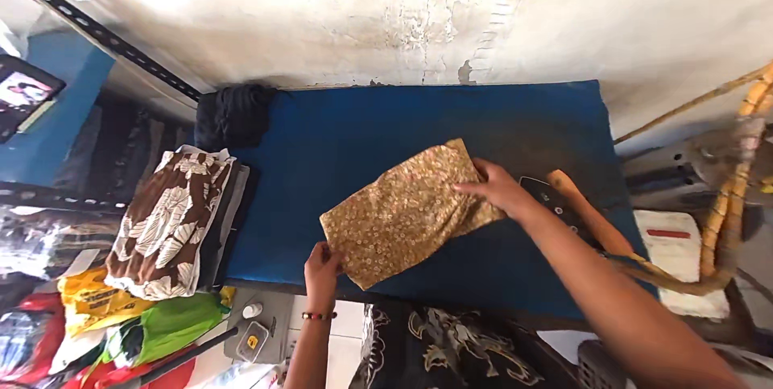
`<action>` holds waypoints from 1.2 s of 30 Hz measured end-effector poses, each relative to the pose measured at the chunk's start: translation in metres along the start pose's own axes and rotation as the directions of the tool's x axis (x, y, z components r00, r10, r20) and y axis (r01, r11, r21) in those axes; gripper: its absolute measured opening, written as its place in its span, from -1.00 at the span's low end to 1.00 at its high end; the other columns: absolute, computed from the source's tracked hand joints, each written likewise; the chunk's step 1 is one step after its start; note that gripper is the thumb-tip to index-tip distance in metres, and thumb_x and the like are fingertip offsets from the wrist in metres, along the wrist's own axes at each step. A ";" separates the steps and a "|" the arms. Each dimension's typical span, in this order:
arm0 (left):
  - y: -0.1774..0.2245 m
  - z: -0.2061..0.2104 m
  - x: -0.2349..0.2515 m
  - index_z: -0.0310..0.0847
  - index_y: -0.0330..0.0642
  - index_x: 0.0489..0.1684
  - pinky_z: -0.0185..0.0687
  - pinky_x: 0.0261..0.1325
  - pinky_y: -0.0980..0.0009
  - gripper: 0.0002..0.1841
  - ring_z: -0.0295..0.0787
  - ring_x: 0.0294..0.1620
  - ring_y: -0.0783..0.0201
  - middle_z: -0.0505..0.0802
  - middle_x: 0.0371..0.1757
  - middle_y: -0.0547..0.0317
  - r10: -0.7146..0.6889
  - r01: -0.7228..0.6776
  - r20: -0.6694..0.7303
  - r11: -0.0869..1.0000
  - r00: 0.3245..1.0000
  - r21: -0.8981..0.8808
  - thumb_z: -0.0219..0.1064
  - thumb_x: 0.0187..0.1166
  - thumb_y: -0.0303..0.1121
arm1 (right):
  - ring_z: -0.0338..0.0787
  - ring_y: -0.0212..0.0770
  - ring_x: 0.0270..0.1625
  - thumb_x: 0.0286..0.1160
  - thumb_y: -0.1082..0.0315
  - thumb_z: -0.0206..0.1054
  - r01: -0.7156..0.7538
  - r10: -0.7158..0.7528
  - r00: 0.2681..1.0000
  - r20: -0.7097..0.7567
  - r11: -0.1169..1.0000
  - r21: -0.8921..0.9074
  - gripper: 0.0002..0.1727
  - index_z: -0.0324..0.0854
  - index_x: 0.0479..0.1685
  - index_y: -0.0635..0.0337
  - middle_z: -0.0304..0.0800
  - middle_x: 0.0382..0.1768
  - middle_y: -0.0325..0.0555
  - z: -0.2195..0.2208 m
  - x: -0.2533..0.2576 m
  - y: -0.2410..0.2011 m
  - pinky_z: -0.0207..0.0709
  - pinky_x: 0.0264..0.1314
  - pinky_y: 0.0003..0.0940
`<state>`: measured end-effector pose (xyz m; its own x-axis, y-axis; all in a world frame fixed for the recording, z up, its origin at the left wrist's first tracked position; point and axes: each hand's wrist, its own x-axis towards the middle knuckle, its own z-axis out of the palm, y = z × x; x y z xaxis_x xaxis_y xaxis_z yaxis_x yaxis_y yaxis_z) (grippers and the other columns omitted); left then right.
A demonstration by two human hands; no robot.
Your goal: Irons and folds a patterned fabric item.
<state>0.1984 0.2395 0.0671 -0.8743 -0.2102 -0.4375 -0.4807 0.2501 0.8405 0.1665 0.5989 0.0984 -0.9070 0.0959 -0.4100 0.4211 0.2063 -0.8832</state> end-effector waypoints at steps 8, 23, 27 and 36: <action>-0.040 0.026 0.009 0.17 -0.59 0.65 0.41 0.59 -0.09 -0.17 0.49 0.53 -0.34 0.51 0.51 -0.59 0.110 -0.070 -0.097 0.935 0.989 0.348 0.56 0.42 -0.41 | 0.33 0.56 0.64 0.31 0.08 0.68 0.133 -0.042 0.989 0.142 0.668 -0.733 0.02 0.23 0.75 0.33 0.36 0.59 0.51 0.017 0.127 0.002 0.30 0.47 0.57; -0.017 0.087 0.092 0.70 -0.45 0.22 0.59 0.43 -0.09 -0.70 0.79 0.27 -0.22 0.85 0.17 -0.29 0.408 -0.449 0.191 0.777 0.893 0.441 0.18 0.74 -0.44 | 0.78 0.02 0.11 0.62 0.40 0.40 0.451 -0.055 0.800 0.597 0.713 -0.537 -0.75 0.66 0.11 0.41 0.78 0.01 0.19 0.026 0.158 -0.027 0.57 0.31 0.01; 0.009 0.082 0.109 0.45 -0.29 0.54 0.62 0.37 -0.10 -0.58 0.80 0.26 -0.16 0.82 0.22 -0.25 0.018 -0.182 0.265 0.771 0.964 0.610 0.11 0.84 -0.24 | 0.75 0.32 0.25 0.68 0.27 0.38 0.264 0.005 0.931 0.365 0.681 -0.683 -0.55 0.51 0.37 0.43 0.72 0.16 0.40 0.046 0.175 0.000 0.53 0.38 0.25; -0.058 0.086 0.099 0.36 -0.14 0.75 0.02 0.72 -0.35 -0.41 0.31 0.78 -0.15 0.48 0.76 0.04 0.501 -0.631 0.436 0.331 0.748 0.702 -0.05 0.79 -0.09 | 0.26 0.24 0.82 0.83 0.03 0.02 0.436 -0.567 0.805 0.173 0.369 -0.821 -0.37 0.39 0.71 0.24 0.34 0.76 0.13 0.102 0.117 0.082 0.00 0.74 0.47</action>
<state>0.1342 0.2855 -0.0521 -0.9239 0.3799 -0.0455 0.3452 0.8789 0.3293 0.0947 0.5276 -0.0452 -0.9693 -0.2080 0.1312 -0.2398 0.9173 -0.3179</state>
